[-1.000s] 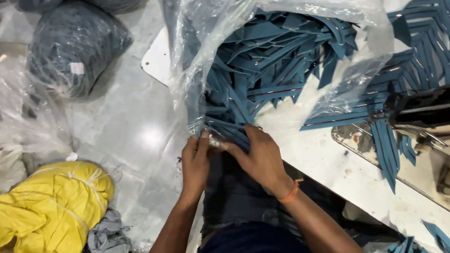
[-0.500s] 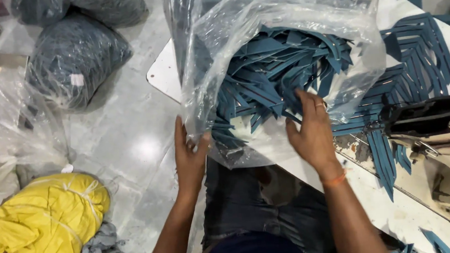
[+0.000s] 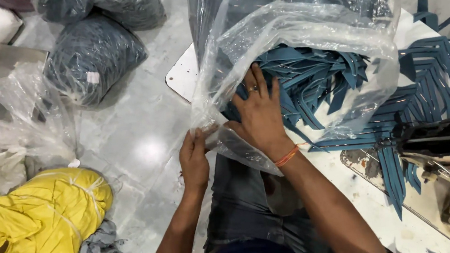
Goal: Stitching blue fabric strips together using an industrial sewing machine.
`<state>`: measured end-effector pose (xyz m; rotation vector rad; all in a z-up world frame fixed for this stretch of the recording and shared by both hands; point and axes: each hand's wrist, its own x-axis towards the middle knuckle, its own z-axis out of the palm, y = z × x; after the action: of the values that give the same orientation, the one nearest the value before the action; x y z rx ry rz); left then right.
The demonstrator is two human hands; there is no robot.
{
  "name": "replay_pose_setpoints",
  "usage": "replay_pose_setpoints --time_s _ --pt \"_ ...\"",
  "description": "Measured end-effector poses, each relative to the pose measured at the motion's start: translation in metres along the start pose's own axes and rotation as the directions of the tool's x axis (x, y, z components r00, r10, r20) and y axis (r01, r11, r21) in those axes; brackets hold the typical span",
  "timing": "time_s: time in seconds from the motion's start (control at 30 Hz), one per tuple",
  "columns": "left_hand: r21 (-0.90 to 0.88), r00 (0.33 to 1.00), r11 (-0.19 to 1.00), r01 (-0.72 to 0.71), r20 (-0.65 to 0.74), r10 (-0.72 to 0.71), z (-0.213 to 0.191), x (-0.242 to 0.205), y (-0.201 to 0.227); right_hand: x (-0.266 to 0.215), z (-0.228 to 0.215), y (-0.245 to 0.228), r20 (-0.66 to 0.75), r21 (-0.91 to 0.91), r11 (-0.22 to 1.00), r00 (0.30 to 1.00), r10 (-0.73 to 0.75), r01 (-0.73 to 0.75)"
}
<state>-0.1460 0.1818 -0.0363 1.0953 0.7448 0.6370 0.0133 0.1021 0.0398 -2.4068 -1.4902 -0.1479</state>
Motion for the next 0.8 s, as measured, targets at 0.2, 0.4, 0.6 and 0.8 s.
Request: replay_pose_setpoints --time_s 0.2,0.4,0.6,0.8 --pt "0.322 0.970 0.917 -0.236 0.029 0.239 -0.014 0.000 -0.007 0.010 0.008 -0.004 0.022 -0.185 0.982 0.999 0.032 -0.028" --pt "0.189 0.997 0.979 -0.077 0.028 0.073 -0.015 -0.004 0.004 -0.006 -0.009 0.019 -0.051 -0.218 0.966 0.987 -0.152 0.137" --pt "0.162 0.999 0.986 -0.032 -0.019 0.035 -0.017 0.000 -0.003 -0.055 -0.064 0.056 -0.090 -0.142 0.943 0.945 -0.314 0.300" --pt "0.705 0.740 0.487 -0.516 0.080 0.668 0.005 -0.021 0.005 -0.111 0.011 0.084 -0.122 -0.168 0.952 0.953 -0.279 0.257"
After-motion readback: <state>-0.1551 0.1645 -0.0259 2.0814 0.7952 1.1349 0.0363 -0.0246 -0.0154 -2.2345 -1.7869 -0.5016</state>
